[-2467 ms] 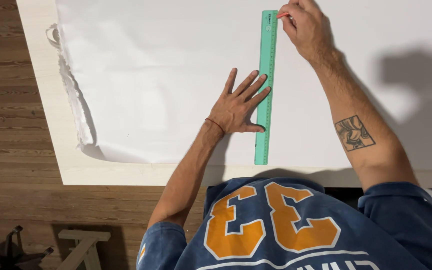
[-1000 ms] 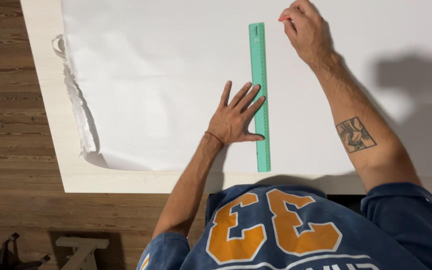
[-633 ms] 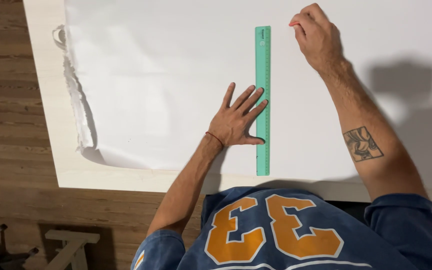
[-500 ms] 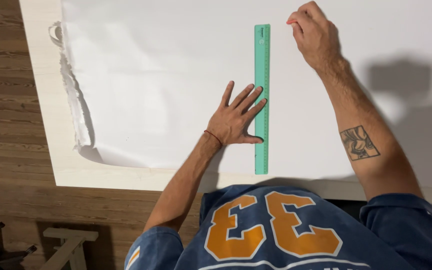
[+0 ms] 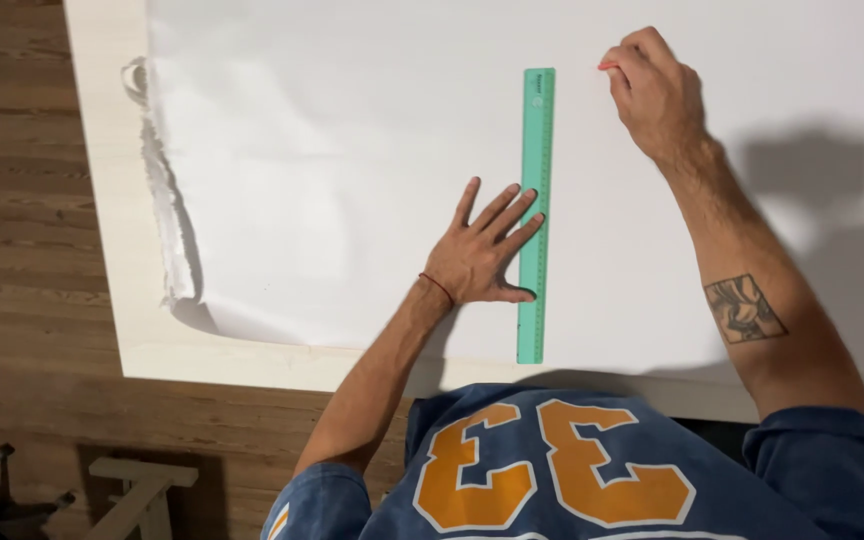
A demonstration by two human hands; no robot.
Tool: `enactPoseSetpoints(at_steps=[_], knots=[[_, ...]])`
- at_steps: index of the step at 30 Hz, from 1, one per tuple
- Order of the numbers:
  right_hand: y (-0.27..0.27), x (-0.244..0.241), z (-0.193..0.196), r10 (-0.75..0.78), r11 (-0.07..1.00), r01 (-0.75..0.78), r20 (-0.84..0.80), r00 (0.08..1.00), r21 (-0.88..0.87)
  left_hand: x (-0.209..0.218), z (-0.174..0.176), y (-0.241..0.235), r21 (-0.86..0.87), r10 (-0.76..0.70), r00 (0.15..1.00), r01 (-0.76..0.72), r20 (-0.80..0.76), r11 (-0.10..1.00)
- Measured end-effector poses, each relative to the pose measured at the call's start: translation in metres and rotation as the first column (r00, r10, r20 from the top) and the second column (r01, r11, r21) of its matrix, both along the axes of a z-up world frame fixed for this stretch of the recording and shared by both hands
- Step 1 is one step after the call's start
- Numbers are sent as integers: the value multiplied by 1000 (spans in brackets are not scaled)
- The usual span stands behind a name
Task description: Mark lines and points on a large sheet of material using a ruler, set square, and marking tool
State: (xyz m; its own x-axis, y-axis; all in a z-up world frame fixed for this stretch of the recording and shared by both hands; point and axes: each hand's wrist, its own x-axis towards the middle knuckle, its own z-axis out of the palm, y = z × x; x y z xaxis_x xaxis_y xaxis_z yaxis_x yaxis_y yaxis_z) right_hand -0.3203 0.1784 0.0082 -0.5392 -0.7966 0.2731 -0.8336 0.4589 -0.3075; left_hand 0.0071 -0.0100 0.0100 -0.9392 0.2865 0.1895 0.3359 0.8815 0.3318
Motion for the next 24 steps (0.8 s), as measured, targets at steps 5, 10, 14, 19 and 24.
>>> enactPoseSetpoints(at_steps=[5,10,14,19,24], knots=[[-10,6,3,2,1000,-2,-27,1000,11,0,0,3,-11,-11,1000,11,6,1000],[19,7,29,12,973,32,194,981,-226,0,0,4,-30,6,1000,-6,-3,1000],[73,40,73,-61,866,236,376,924,-440,-3,-5,2,-39,-20,1000,20,-3,999],[165,85,62,-331,822,483,437,836,-301,10,3,-7,-25,-2,1000,2,15,1000],[230,146,27,-287,712,620,670,684,-329,60,15,-40,-83,-6,997,13,77,996]])
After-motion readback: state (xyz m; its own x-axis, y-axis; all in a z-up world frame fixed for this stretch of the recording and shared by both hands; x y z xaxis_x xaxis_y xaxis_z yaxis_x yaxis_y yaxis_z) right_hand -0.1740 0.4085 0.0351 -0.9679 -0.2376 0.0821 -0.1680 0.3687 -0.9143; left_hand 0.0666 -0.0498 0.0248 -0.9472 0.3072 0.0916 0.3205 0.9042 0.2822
